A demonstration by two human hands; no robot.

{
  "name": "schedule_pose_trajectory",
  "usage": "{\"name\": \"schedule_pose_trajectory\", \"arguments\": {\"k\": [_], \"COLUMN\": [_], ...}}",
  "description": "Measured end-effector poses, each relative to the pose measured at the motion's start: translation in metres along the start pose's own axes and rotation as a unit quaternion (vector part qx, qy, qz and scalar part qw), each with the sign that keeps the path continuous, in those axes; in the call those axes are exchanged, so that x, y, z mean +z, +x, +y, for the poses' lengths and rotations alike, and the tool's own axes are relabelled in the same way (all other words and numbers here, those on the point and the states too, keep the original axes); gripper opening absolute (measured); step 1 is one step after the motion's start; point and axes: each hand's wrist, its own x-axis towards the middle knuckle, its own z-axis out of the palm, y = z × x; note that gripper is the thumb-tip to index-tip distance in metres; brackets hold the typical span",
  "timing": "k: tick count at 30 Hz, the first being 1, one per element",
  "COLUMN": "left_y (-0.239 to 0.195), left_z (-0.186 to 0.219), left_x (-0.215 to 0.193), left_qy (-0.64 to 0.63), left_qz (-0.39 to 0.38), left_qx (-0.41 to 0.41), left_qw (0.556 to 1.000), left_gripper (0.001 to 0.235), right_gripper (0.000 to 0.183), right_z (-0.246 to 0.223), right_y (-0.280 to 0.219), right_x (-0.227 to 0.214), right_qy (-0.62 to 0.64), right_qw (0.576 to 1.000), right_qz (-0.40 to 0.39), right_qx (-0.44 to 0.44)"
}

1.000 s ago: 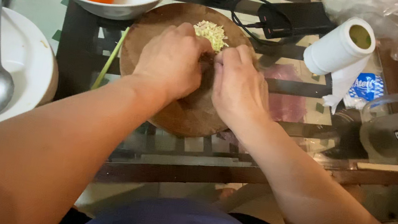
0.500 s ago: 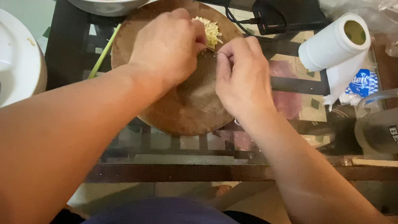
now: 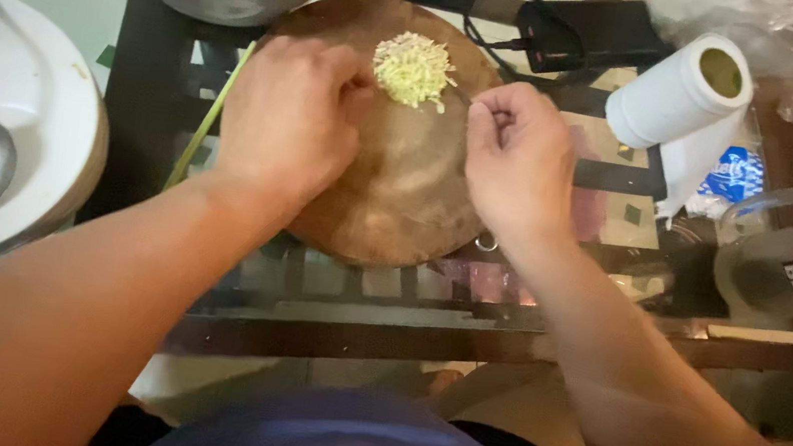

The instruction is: The person uses a small knife to chop a light-colored vegetable on a wooden cutting board. The chopped pieces are gathered into a pile on the board.

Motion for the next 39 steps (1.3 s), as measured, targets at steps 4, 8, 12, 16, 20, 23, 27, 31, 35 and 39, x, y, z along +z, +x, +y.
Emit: {"name": "schedule_pose_trajectory", "arguments": {"k": [4, 8, 12, 16, 20, 23, 27, 31, 35, 39], "left_y": [-0.028, -0.05, -0.057, -0.036, -0.004, 0.004, -0.002, -0.01, -0.015, -0.017], "left_z": [-0.003, 0.008, 0.009, 0.02, 0.054, 0.07, 0.066, 0.06, 0.057, 0.048], "left_x": [-0.011, -0.022, -0.019, -0.02, -0.039, -0.046, -0.03, -0.024, -0.026, -0.026], "left_qy": [0.074, 0.091, 0.053, 0.032, -0.248, -0.405, -0.523, -0.532, -0.515, -0.453], "left_qz": [0.058, 0.036, 0.082, 0.018, -0.107, -0.13, -0.067, -0.072, -0.069, -0.091], "left_qx": [0.051, 0.058, 0.071, -0.02, -0.335, -0.444, -0.411, -0.36, -0.296, -0.245], "left_qw": [0.994, 0.994, 0.993, 0.999, 0.903, 0.789, 0.744, 0.763, 0.801, 0.852], "left_gripper": [0.011, 0.017, 0.015, 0.018, 0.035, 0.021, 0.015, 0.006, 0.007, 0.007], "right_gripper": [0.007, 0.008, 0.009, 0.006, 0.005, 0.006, 0.01, 0.021, 0.014, 0.01], "right_z": [0.022, 0.014, -0.038, -0.037, -0.033, -0.043, -0.046, -0.043, -0.032, -0.025], "right_y": [0.009, 0.007, 0.004, 0.009, 0.007, 0.0, -0.009, -0.015, -0.018, -0.014], "right_x": [0.012, 0.015, -0.004, -0.017, -0.021, -0.026, -0.027, -0.029, -0.031, -0.026], "right_qy": [-0.006, -0.074, 0.052, 0.259, 0.342, 0.325, 0.335, 0.366, 0.427, 0.468], "right_qw": [0.991, 0.983, 0.98, 0.92, 0.883, 0.893, 0.892, 0.861, 0.809, 0.767], "right_qz": [-0.01, -0.051, -0.125, -0.153, -0.183, -0.187, -0.181, -0.216, -0.314, -0.355], "right_qx": [-0.133, -0.158, 0.148, 0.251, 0.264, 0.25, 0.242, 0.28, 0.254, 0.257]}}
